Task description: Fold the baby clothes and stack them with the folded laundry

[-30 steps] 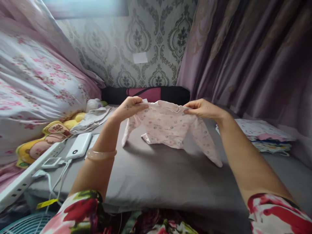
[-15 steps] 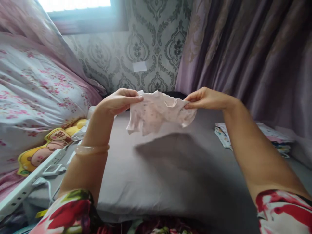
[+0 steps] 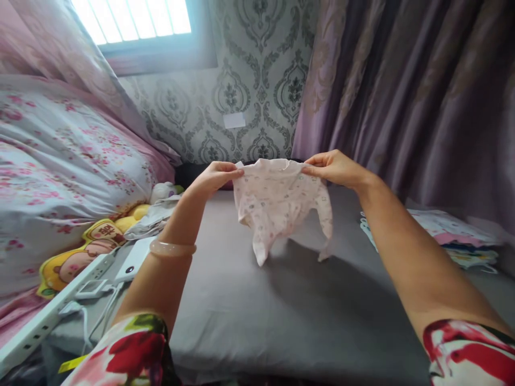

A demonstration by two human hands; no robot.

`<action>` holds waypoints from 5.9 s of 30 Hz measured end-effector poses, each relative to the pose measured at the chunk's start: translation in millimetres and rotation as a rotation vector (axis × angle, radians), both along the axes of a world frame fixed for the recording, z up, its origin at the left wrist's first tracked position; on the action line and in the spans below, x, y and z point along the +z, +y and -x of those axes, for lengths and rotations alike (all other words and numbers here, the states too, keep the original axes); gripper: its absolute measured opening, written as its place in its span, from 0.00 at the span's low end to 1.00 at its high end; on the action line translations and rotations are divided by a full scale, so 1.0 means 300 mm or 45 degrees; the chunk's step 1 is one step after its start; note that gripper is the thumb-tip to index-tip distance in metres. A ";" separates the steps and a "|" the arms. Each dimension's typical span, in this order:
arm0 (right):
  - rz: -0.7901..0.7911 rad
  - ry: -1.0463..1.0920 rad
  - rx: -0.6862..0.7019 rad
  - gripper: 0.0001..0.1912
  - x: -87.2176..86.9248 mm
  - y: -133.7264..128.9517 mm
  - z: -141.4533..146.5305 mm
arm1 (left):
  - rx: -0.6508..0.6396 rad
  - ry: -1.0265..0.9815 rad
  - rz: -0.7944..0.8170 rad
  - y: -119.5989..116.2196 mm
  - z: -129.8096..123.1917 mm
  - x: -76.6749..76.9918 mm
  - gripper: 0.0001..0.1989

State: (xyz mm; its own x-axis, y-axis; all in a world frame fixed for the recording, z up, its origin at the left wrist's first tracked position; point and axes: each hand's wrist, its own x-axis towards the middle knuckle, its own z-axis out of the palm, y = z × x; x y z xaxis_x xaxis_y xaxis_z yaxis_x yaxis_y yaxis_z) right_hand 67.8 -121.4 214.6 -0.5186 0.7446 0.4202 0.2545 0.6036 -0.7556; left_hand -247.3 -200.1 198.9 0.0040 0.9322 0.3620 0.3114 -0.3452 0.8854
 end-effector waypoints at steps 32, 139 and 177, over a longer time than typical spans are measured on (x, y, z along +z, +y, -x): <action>-0.956 -0.222 -0.348 0.14 0.080 -0.206 0.000 | 0.104 -0.154 -0.062 -0.225 -0.023 -0.096 0.16; 0.496 -0.833 -0.509 0.21 -0.753 0.061 -0.271 | -0.020 0.781 -0.135 0.572 -0.460 -0.886 0.18; -0.001 -0.991 -0.383 0.31 -0.788 0.229 0.093 | -0.013 1.184 -0.074 0.519 -0.487 -0.867 0.26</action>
